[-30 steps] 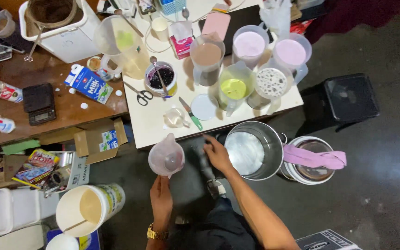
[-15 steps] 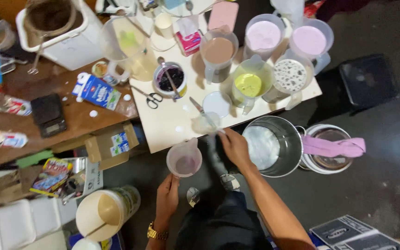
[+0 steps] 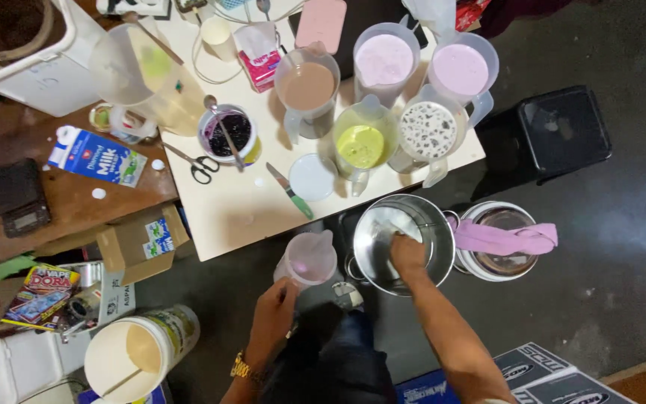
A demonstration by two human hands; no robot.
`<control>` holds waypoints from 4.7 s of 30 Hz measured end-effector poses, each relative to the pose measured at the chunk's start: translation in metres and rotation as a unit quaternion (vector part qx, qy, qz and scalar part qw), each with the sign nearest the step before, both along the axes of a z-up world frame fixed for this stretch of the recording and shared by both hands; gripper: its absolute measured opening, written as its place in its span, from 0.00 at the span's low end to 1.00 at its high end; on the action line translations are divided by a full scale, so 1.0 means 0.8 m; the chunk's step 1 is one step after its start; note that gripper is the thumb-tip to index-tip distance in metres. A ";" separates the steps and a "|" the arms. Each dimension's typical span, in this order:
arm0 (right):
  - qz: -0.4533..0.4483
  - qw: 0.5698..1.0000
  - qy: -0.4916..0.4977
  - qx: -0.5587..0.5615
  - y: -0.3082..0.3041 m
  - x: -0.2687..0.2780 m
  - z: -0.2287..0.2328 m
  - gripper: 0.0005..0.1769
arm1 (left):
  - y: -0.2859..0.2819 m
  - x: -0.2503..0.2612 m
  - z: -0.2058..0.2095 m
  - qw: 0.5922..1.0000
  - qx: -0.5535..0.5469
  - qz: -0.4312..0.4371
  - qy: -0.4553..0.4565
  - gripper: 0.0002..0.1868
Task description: The person scoops a beige liquid from a large bucket into a smaller bucket placed on a digital scale, then pours the measured liquid into a plastic jug. They wipe the jug with a tissue and place it on a table with other jugs containing various liquids.
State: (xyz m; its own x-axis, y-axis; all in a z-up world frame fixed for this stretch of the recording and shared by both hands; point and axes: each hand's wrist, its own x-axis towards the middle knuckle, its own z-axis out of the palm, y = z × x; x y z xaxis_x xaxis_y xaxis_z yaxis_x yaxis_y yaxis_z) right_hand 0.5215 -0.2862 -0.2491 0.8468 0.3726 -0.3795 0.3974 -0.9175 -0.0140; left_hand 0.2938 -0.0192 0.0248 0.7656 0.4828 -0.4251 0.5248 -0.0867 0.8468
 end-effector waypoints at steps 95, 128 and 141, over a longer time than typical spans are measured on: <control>0.112 0.980 -0.003 0.165 -0.072 -0.040 0.547 0.09 | -0.084 0.175 -0.039 0.893 0.062 -0.365 -0.257 0.14; 0.104 0.991 -0.049 0.070 -0.079 -0.008 0.496 0.10 | -0.112 0.142 0.027 0.914 0.207 -0.249 -0.246 0.09; 0.175 0.980 -0.064 0.064 -0.039 0.010 0.499 0.09 | -0.092 0.151 0.000 0.956 0.151 -0.170 -0.184 0.11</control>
